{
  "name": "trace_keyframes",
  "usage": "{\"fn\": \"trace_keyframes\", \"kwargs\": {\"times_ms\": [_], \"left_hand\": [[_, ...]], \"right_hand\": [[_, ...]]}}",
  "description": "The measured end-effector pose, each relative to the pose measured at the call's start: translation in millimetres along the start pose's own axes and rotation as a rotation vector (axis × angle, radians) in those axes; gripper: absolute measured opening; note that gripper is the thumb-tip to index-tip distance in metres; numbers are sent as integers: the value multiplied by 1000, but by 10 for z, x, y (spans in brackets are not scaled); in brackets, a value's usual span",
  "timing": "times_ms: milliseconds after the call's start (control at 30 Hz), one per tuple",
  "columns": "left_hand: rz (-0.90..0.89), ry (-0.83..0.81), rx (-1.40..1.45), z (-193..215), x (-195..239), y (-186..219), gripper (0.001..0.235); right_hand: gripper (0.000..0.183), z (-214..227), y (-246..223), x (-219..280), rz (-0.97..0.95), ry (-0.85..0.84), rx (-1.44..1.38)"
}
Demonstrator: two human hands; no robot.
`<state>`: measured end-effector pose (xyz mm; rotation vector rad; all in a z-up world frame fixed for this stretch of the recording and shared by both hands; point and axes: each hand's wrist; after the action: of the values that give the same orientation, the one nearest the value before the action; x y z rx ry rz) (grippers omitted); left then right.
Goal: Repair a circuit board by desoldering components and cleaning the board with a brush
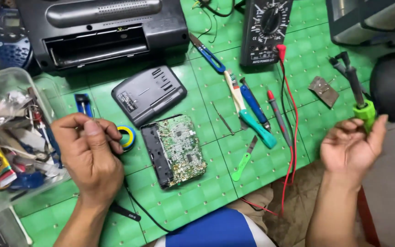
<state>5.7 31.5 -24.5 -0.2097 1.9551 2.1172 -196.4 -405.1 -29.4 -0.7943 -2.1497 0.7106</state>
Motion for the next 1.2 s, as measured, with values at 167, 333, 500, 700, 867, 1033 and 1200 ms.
{"fn": "trace_keyframes", "kwargs": {"times_ms": [167, 333, 500, 700, 867, 1033, 1200], "left_hand": [[-27, -8, -36, 19, 5, -11, 11], [-13, 15, -8, 33, 10, -59, 10], [-10, 4, -58, 39, 21, -47, 14], [-13, 8, -46, 39, 24, -60, 14], [-24, 7, -46, 42, 16, -46, 13], [-25, 18, -40, 30, 21, -57, 14], [-29, 17, -24, 23, 7, -62, 9]], "right_hand": [[32, 168, -80, -340, -25, 124, 14], [27, 444, -182, -644, -55, 234, -21], [25, 377, -168, -573, -37, 325, -47], [24, 423, -166, -582, -35, 389, -17], [23, 309, -155, -541, 2, 410, -44], [28, 313, -174, -507, -65, 406, -37], [44, 271, -196, -397, -160, 296, 26]]}}
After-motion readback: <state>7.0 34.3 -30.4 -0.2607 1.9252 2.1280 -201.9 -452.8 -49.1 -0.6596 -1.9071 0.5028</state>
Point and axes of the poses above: each hand's wrist, its own x-axis away from the middle knuckle, its own z-axis out of the back of the hand, y = z × x, and after that the axes turned 8 degrees about -z, right-handed
